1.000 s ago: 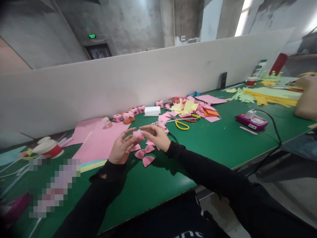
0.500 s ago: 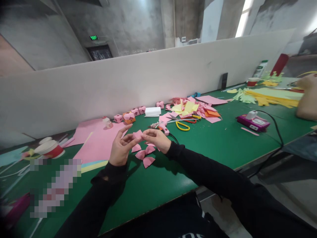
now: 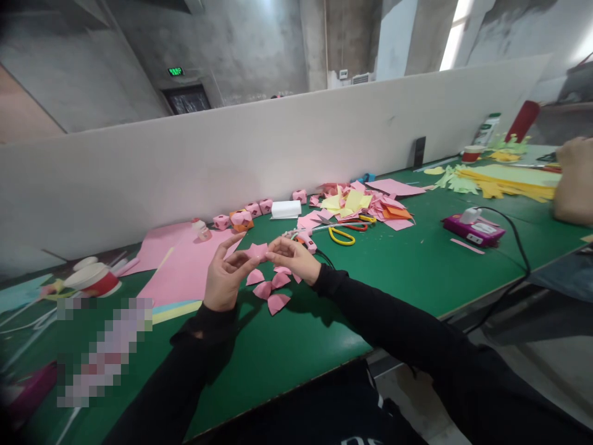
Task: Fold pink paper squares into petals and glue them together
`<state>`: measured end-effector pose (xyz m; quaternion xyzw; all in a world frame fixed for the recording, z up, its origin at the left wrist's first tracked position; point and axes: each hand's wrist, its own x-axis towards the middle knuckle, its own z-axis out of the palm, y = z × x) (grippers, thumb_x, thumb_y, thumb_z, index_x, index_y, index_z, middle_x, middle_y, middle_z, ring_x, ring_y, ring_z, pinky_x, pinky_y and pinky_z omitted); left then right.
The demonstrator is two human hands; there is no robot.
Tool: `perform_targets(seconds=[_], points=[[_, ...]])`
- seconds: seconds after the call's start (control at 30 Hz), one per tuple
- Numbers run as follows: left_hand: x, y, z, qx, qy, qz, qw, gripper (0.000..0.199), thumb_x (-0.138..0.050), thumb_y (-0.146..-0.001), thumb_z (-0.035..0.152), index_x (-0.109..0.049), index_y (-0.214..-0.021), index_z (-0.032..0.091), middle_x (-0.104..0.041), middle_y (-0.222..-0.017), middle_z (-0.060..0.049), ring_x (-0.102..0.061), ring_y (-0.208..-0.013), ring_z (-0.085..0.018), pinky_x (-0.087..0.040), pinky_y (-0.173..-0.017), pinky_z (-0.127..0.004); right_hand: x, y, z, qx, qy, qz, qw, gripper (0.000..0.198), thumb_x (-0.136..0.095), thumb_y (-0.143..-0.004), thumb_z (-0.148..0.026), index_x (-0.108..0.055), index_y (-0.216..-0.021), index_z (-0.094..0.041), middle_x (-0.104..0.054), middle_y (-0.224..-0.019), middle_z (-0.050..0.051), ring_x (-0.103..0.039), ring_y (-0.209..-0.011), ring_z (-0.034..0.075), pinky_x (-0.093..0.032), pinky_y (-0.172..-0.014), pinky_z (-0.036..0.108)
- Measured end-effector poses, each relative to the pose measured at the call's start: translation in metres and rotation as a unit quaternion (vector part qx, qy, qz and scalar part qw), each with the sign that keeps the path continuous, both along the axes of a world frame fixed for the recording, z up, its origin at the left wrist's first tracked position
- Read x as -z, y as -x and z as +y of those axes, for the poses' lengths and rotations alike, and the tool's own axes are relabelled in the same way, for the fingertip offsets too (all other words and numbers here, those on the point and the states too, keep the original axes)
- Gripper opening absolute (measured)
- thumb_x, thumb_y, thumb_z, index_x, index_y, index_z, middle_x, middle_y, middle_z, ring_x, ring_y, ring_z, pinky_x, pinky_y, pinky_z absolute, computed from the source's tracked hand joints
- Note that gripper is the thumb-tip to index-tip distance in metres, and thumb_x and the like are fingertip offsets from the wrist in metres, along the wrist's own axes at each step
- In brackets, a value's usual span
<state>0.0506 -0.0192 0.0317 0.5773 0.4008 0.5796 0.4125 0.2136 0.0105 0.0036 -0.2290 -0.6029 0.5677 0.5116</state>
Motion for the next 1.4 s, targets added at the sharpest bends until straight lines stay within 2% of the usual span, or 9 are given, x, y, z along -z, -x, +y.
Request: perform_targets(seconds=[0.07, 0.13, 0.2, 0.27, 0.33, 0.43, 0.7, 1.1, 1.4], points=[[-0.001, 0.001, -0.001, -0.018, -0.025, 0.035, 0.999, 0.068, -0.077, -0.062, 0.028, -0.047, -0.122, 0.019, -0.062, -0.075, 0.001, -0.060, -0.069, -0.012, -0.051, -0.065, -0.025, -0.002, -0.002, -0.002, 0.056, -0.054, -0.031, 0.996, 0.022, -0.065, -0.078, -0.037, -0.056, -0.084, -0.018, -0.059, -0.084, 0.002, -0.058, -0.075, 0.012, -0.048, -0.064, 0.026], [-0.001, 0.001, -0.001, -0.030, -0.047, 0.065, 0.996, 0.068, -0.077, -0.063, 0.028, -0.046, -0.123, 0.019, -0.064, -0.077, 0.000, -0.062, -0.071, -0.013, -0.051, -0.066, -0.025, -0.007, -0.005, -0.006, 0.162, -0.162, -0.075, 0.971, 0.018, -0.061, -0.082, -0.034, -0.059, -0.093, -0.019, -0.060, -0.093, 0.005, -0.058, -0.087, 0.016, -0.049, -0.070, 0.030], [0.000, 0.000, -0.002, -0.032, -0.060, 0.091, 0.993, 0.068, -0.075, -0.065, 0.029, -0.045, -0.125, 0.019, -0.064, -0.077, -0.001, -0.063, -0.073, -0.014, -0.051, -0.068, -0.026, -0.011, -0.008, -0.011, 0.259, -0.293, -0.145, 0.909, 0.018, -0.060, -0.083, -0.030, -0.063, -0.098, -0.021, -0.058, -0.100, 0.007, -0.055, -0.099, 0.020, -0.047, -0.082, 0.036], [0.001, -0.001, -0.003, -0.032, -0.068, 0.113, 0.991, 0.067, -0.073, -0.067, 0.030, -0.044, -0.127, 0.020, -0.064, -0.077, -0.001, -0.064, -0.074, -0.015, -0.051, -0.070, -0.027, -0.014, -0.009, -0.015, 0.303, -0.381, -0.189, 0.853, 0.019, -0.059, -0.083, -0.027, -0.066, -0.101, -0.024, -0.058, -0.102, 0.008, -0.053, -0.100, 0.021, -0.047, -0.084, 0.037], [0.002, -0.002, -0.004, -0.031, -0.075, 0.128, 0.988, 0.066, -0.072, -0.068, 0.031, -0.043, -0.127, 0.020, -0.064, -0.077, -0.001, -0.064, -0.074, -0.015, -0.051, -0.071, -0.028, -0.015, -0.008, -0.017, 0.326, -0.416, -0.215, 0.821, 0.020, -0.060, -0.083, -0.026, -0.067, -0.101, -0.027, -0.059, -0.100, 0.007, -0.052, -0.099, 0.021, -0.047, -0.083, 0.038], [0.002, -0.002, -0.005, -0.032, -0.081, 0.143, 0.986, 0.065, -0.072, -0.068, 0.030, -0.044, -0.126, 0.020, -0.065, -0.077, -0.001, -0.064, -0.074, -0.015, -0.051, -0.072, -0.028, -0.014, -0.006, -0.017, 0.345, -0.428, -0.227, 0.804, 0.019, -0.061, -0.083, -0.025, -0.068, -0.100, -0.028, -0.060, -0.098, 0.007, -0.052, -0.097, 0.021, -0.048, -0.081, 0.038], [0.005, 0.000, -0.003, -0.039, -0.110, 0.193, 0.974, 0.058, -0.069, -0.072, 0.028, -0.045, -0.124, 0.020, -0.066, -0.079, -0.001, -0.066, -0.077, -0.015, -0.052, -0.077, -0.031, -0.011, -0.009, -0.011, 0.340, -0.442, -0.245, 0.793, 0.016, -0.062, -0.083, -0.026, -0.070, -0.097, -0.028, -0.062, -0.099, 0.006, -0.051, -0.096, 0.020, -0.047, -0.082, 0.037], [0.002, 0.003, -0.006, -0.021, -0.176, 0.328, 0.928, 0.052, -0.063, -0.076, 0.026, -0.044, -0.125, 0.023, -0.070, -0.086, -0.001, -0.068, -0.086, -0.017, -0.051, -0.082, -0.033, -0.014, -0.013, -0.006, 0.245, -0.399, -0.266, 0.843, 0.014, -0.064, -0.080, -0.036, -0.066, -0.084, -0.023, -0.062, -0.093, 0.007, -0.050, -0.099, 0.022, -0.043, -0.089, 0.041], [0.007, 0.008, -0.001, -0.008, -0.223, 0.399, 0.889, 0.054, -0.059, -0.080, 0.024, -0.041, -0.130, 0.023, -0.069, -0.089, -0.001, -0.066, -0.091, -0.018, -0.049, -0.082, -0.031, -0.013, -0.015, -0.002, 0.207, -0.381, -0.278, 0.857, 0.013, -0.063, -0.081, -0.033, -0.063, -0.078, -0.020, -0.061, -0.090, 0.007, -0.051, -0.097, 0.022, -0.043, -0.088, 0.041]])
